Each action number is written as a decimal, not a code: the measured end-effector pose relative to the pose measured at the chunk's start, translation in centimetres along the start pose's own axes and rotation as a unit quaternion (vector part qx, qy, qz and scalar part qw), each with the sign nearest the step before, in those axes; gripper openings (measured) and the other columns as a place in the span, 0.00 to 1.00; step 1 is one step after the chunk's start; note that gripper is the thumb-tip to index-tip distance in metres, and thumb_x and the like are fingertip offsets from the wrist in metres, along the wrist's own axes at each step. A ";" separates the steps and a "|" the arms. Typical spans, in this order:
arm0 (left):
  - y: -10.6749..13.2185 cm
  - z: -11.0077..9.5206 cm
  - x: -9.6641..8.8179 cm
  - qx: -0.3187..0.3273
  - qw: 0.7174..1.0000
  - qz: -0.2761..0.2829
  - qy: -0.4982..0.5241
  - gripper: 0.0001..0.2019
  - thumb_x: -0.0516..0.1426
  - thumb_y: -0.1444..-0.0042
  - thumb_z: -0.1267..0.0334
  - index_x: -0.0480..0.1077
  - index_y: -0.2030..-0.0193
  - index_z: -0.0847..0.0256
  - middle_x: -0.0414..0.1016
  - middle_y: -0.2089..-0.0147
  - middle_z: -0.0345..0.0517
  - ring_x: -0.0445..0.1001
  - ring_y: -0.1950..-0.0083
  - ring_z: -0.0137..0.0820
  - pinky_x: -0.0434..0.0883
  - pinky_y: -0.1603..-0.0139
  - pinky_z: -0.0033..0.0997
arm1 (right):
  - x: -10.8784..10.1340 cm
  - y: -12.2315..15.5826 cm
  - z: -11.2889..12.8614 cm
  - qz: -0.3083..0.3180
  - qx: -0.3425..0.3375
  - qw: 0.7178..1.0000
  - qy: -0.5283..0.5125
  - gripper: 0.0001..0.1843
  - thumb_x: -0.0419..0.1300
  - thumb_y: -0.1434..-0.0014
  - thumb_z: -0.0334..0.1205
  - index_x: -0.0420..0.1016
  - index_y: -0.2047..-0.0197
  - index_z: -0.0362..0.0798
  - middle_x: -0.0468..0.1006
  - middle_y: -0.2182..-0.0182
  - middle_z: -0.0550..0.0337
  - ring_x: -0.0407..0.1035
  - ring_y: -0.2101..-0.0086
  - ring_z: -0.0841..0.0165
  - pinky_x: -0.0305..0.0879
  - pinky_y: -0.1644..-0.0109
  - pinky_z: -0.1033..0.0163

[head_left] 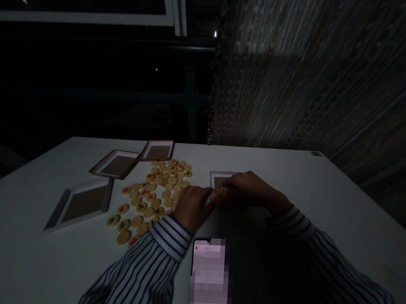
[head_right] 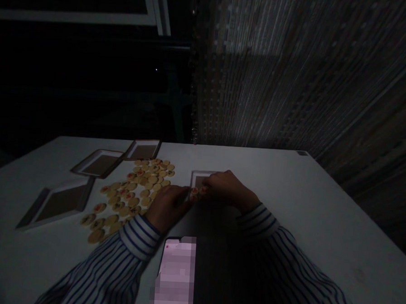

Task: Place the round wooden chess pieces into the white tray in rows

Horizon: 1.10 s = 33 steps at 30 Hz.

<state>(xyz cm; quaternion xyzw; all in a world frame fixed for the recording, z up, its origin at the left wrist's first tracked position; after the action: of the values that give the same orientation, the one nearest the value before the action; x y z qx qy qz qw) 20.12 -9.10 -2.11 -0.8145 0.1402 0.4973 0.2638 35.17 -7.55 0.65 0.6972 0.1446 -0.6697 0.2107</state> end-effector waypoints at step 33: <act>2.5 2.3 -5.4 -0.119 0.970 -0.136 0.165 0.16 0.55 0.48 0.55 0.73 0.56 0.61 0.77 0.56 0.48 0.74 0.53 0.36 0.68 0.47 0.41 | -4.0 1.3 2.8 -0.087 -0.011 0.996 -0.009 0.17 0.46 0.38 0.40 0.72 0.53 0.48 0.77 0.59 0.52 0.68 0.59 0.63 0.55 0.56 0.60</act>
<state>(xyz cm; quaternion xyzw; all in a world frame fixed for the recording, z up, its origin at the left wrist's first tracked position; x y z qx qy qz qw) 14.70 -10.05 1.14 -0.9223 0.0097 0.3285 0.2032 33.14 -9.75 4.69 0.6738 0.2102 -0.6900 0.1604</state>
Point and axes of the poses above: each hand's wrist, its own y-axis away from the middle knuckle, its own x-axis out of the palm, z = x × y, the point moved 5 cm from there along -y, towards the middle knuckle
